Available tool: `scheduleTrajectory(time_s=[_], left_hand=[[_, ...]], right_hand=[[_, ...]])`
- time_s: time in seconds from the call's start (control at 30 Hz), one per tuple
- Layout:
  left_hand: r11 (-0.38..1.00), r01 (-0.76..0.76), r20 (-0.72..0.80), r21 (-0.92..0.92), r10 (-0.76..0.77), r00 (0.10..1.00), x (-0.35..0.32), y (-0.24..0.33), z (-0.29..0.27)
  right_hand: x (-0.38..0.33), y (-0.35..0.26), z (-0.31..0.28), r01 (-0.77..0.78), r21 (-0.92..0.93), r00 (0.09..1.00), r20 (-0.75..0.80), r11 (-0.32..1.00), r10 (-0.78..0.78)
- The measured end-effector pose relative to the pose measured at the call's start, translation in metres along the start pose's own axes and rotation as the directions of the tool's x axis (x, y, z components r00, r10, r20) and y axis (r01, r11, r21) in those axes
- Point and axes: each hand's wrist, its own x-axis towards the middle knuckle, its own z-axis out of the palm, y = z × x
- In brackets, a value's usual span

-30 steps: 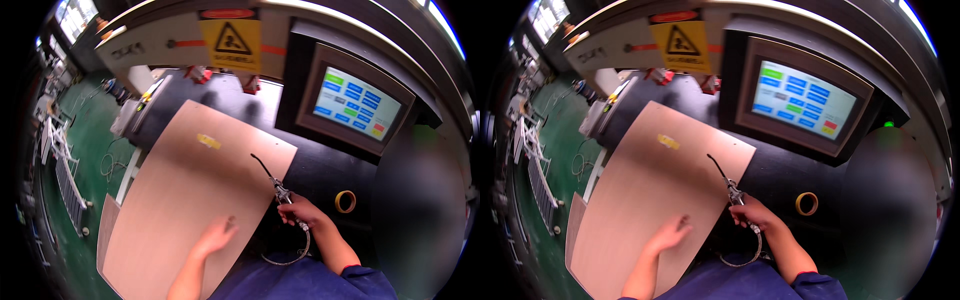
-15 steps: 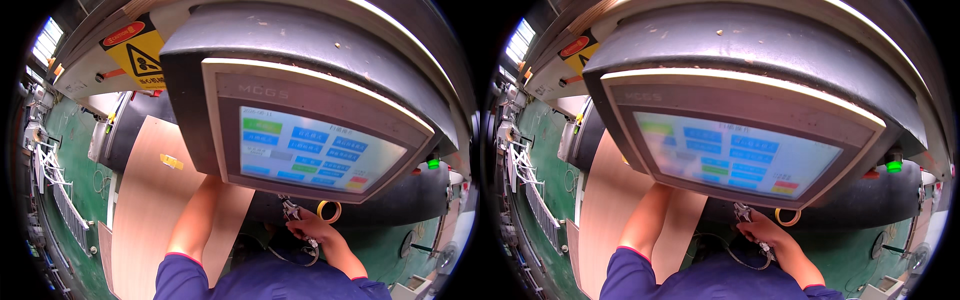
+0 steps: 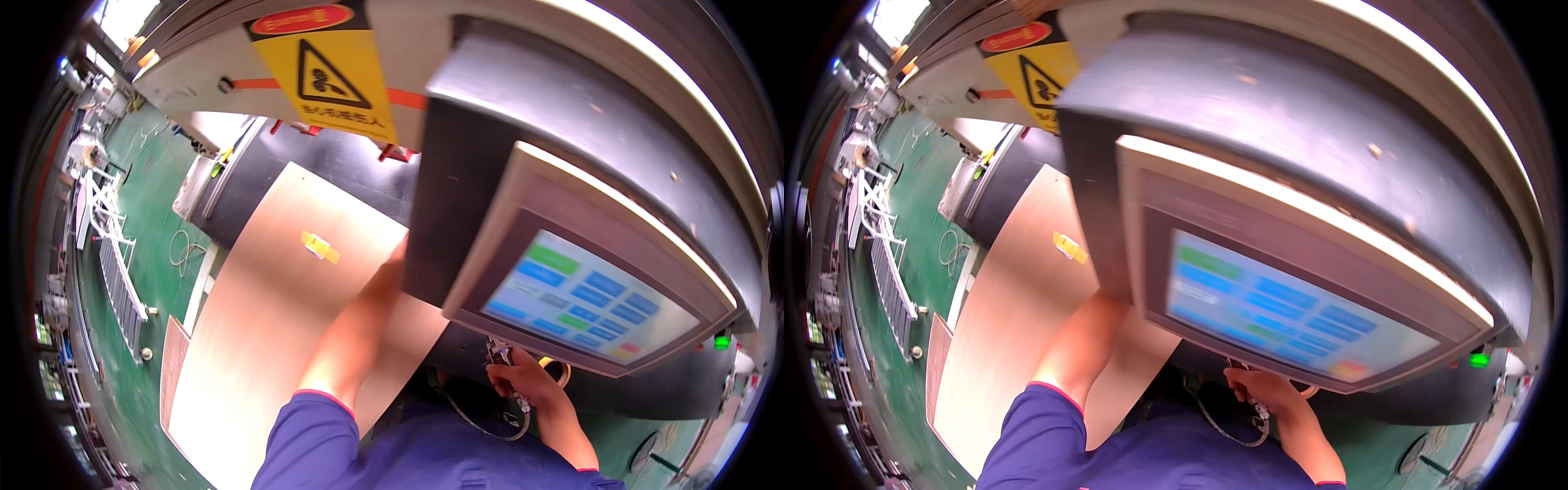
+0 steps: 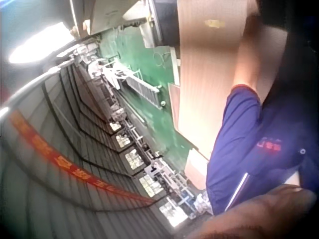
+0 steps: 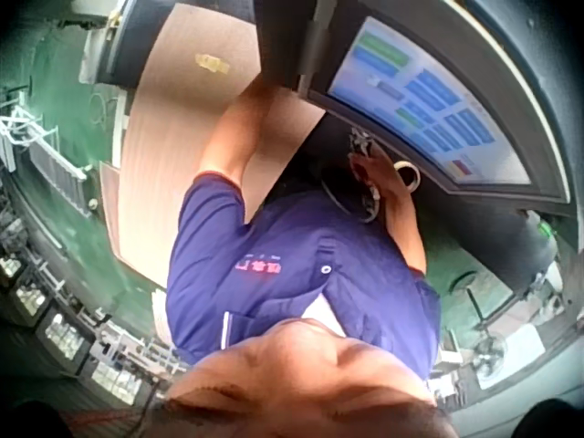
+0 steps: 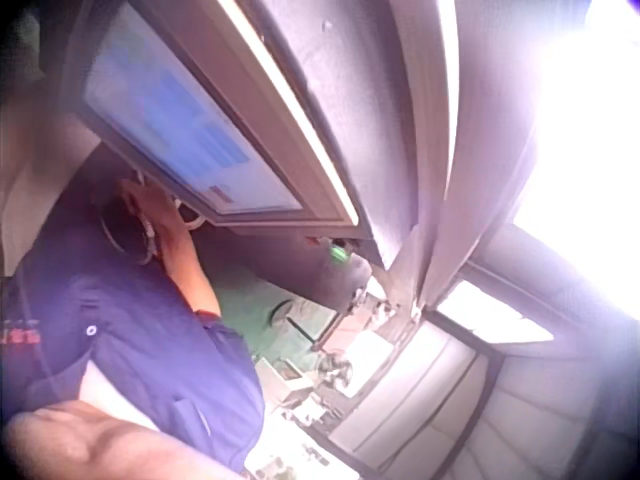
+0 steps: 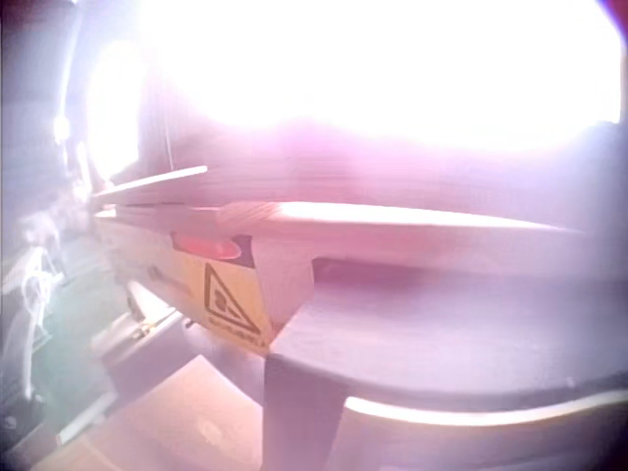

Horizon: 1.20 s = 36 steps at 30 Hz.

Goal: The person applies a piece of tape to the surface of a wooden board, then aligns the board on a machine and uses an air nozzle to clean the surface.

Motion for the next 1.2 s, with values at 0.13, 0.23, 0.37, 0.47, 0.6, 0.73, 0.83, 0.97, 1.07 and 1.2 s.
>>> scheduleTrajectory(time_s=[0.13,0.23,0.37,0.47,0.6,0.73,0.83,0.97,1.07,1.2], left_hand=[[1.0,0.015,-0.042,0.02,-0.014,0.999,0.005,-0.03,0.008],[0.996,0.076,-0.227,0.045,-0.064,0.972,0.002,-0.073,0.014],[0.962,0.273,-0.286,0.01,-0.259,0.923,-0.009,-0.13,-0.025],[0.914,0.405,-0.352,-0.008,-0.382,0.854,-0.026,-0.179,-0.052],[0.82,0.544,-0.327,0.175,-0.473,0.818,-0.033,-0.244,-0.072],[0.739,0.575,-0.408,0.351,-0.432,0.804,-0.035,-0.278,-0.074],[0.779,0.531,-0.369,0.334,-0.41,0.834,-0.029,-0.272,-0.09],[0.83,0.473,-0.407,0.297,-0.338,0.849,-0.031,-0.282,-0.082],[0.878,0.419,-0.416,0.23,-0.3,0.858,-0.036,-0.278,-0.082],[0.903,0.409,-0.488,0.129,-0.301,0.819,-0.045,-0.261,-0.072]], right_hand=[[0.01,-0.015,0.017,0.021,-0.005,0.998,0.052,1.0,-0.021],[0.018,-0.027,0.032,0.029,0.008,1.0,0.008,1.0,-0.029],[0.032,-0.062,0.058,0.001,-0.073,1.0,-0.013,0.997,-0.002],[0.041,-0.09,0.086,-0.027,-0.142,1.0,0.0,0.99,0.027],[0.066,-0.1,0.108,0.106,-0.231,0.992,0.093,0.967,-0.086],[0.084,-0.096,0.115,0.108,-0.338,0.99,0.121,0.935,-0.071],[0.089,-0.095,0.116,0.093,-0.346,0.991,0.122,0.934,-0.053],[0.09,-0.098,0.123,0.072,-0.269,0.997,0.053,0.961,-0.06],[0.096,-0.094,0.121,0.048,-0.252,0.999,0.025,0.967,-0.043],[0.087,-0.098,0.128,0.054,-0.177,0.997,0.057,0.983,-0.045]])
